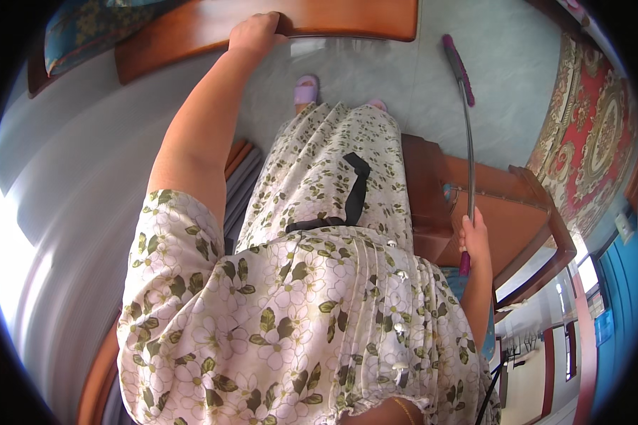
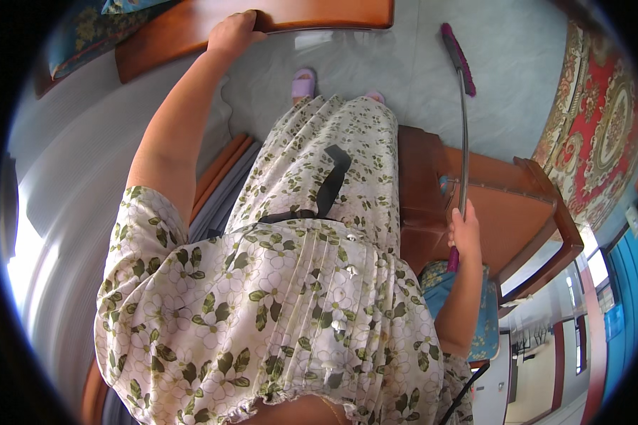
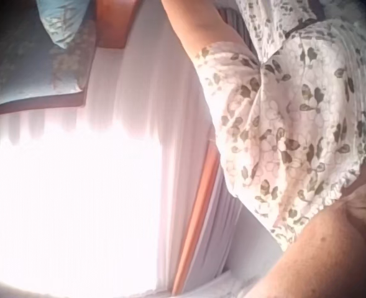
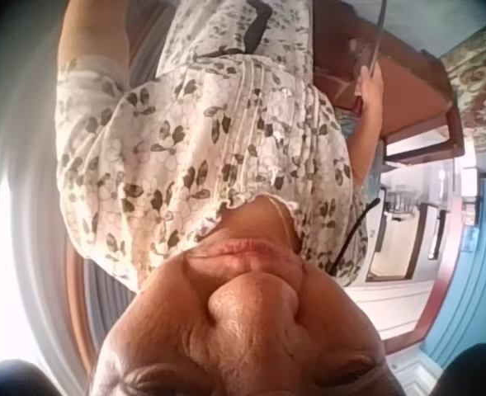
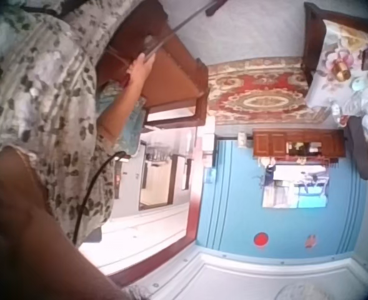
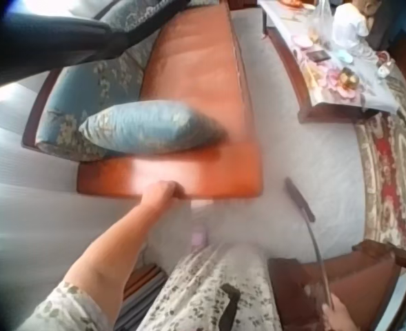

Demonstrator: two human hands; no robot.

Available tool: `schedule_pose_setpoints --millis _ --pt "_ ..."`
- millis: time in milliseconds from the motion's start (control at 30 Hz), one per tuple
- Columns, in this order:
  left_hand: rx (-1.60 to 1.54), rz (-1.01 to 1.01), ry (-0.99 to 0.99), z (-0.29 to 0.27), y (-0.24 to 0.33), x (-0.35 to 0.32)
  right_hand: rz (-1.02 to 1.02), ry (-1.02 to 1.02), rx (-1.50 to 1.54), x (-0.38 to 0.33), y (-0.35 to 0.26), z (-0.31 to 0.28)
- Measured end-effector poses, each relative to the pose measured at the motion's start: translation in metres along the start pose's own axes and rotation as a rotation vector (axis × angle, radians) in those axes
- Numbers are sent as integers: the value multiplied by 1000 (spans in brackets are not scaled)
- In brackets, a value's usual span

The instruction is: The person sweeps the floor of a living room using a broom and dustpan. They sweep debris from the tiled floor and a large rug, moving around furniture and a small child who is present in the room.

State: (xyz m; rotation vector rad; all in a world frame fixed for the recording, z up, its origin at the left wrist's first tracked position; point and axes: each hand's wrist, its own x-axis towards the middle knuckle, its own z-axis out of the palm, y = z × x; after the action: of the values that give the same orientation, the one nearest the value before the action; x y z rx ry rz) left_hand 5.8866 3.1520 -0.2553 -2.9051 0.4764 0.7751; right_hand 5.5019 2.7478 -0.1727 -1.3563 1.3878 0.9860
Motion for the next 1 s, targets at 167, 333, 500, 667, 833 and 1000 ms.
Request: schedule_pose_setpoints --millis 167,333,500,667,833,1000 --pt "-30 58 31 4 -8 0 28 -63 219 -32 14 -16" --pt "-34 44 73 1 -11 -5 28 -247 126 -79 57 -40" --pt "3 13 16 -5 -2 0 -508 181 -696 -53 100 -15" --pt "-19 13 -9 -17 16 -2 -500 25 -974 -4 32 51" --pt "-23 54 8 -22 27 2 -585 -6 -1182 75 -22 120" --pt "12 11 -28 -33 34 11 -376 114 -1213 65 -28 39"
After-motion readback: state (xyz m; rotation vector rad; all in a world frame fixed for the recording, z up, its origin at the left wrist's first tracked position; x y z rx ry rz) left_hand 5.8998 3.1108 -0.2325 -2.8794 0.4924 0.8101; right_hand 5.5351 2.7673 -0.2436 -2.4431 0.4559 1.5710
